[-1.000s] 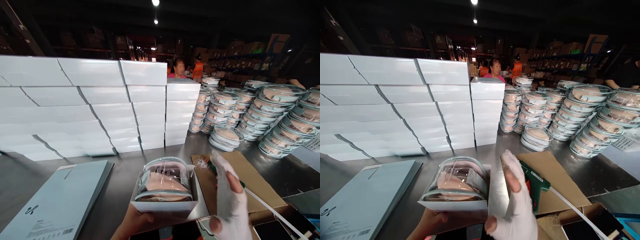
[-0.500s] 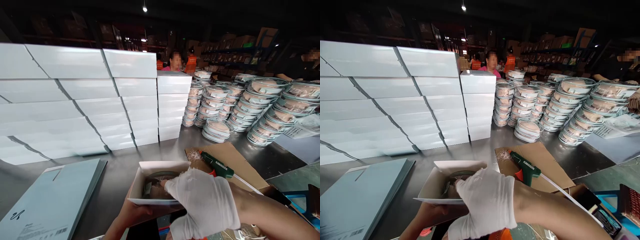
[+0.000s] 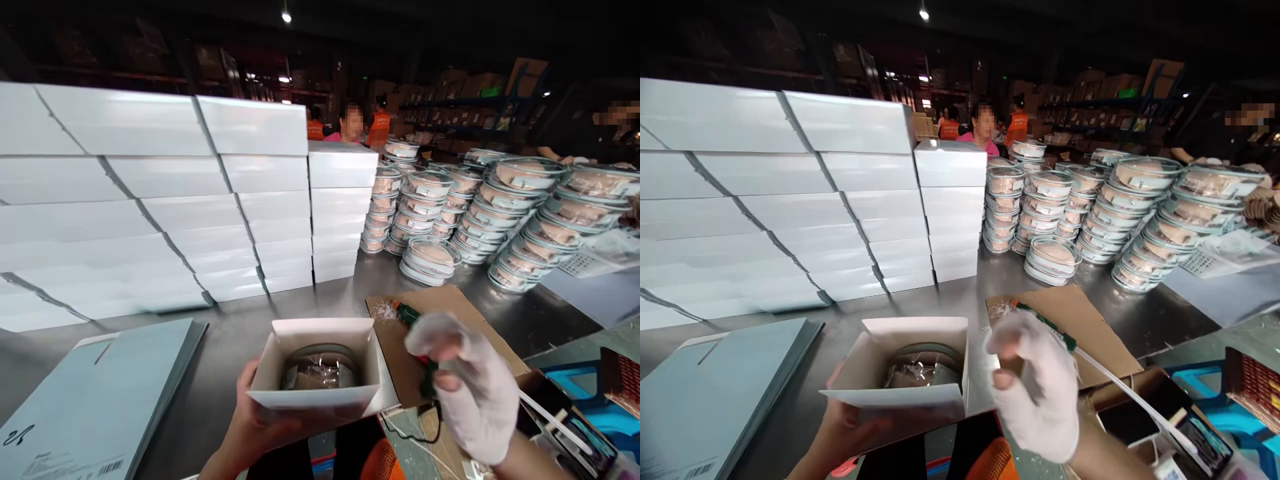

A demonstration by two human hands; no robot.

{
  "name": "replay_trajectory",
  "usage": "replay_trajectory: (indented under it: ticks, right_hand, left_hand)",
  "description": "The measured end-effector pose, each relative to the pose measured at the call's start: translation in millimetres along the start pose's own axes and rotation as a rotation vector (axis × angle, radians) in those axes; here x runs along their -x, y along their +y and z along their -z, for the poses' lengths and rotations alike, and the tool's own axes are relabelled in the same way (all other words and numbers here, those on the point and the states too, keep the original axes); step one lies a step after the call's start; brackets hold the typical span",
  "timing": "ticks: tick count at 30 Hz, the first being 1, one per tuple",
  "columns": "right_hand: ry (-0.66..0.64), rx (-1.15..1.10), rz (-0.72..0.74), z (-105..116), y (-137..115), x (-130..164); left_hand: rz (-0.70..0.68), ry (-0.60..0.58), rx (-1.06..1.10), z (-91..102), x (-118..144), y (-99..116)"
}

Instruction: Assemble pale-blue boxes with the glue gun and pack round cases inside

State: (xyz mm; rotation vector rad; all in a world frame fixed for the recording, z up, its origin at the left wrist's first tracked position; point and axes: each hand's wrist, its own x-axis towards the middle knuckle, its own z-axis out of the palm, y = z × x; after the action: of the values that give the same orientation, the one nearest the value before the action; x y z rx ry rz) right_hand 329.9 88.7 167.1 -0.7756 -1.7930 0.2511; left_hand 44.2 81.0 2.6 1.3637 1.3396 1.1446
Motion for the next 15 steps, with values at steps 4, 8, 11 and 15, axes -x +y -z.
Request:
replay_trajectory:
  ticks: [4,8,11,15]
  right_hand:
    - [-0.061,0.094,-0.144,-20.3,21.4,67.7]
    - [-0.167,0.029,-0.21,-59.3,25.1,96.2]
    - [-0.023,0.079,-0.289,-79.0,26.9,106.5]
    - [0.08,0.056,-0.383,-88.0,30.7,91.9]
  left_hand:
    - [-0.279,0.103,0.155,-8.9,4.5,5.5]
    - [-0.387,0.108,0.151,-21.7,5.4,13.7]
    - [-0.216,0.276,0.198,-32.3,3.1,24.5]
    - [-0.111,0.264,0.114,-24.0,-2.5,38.8]
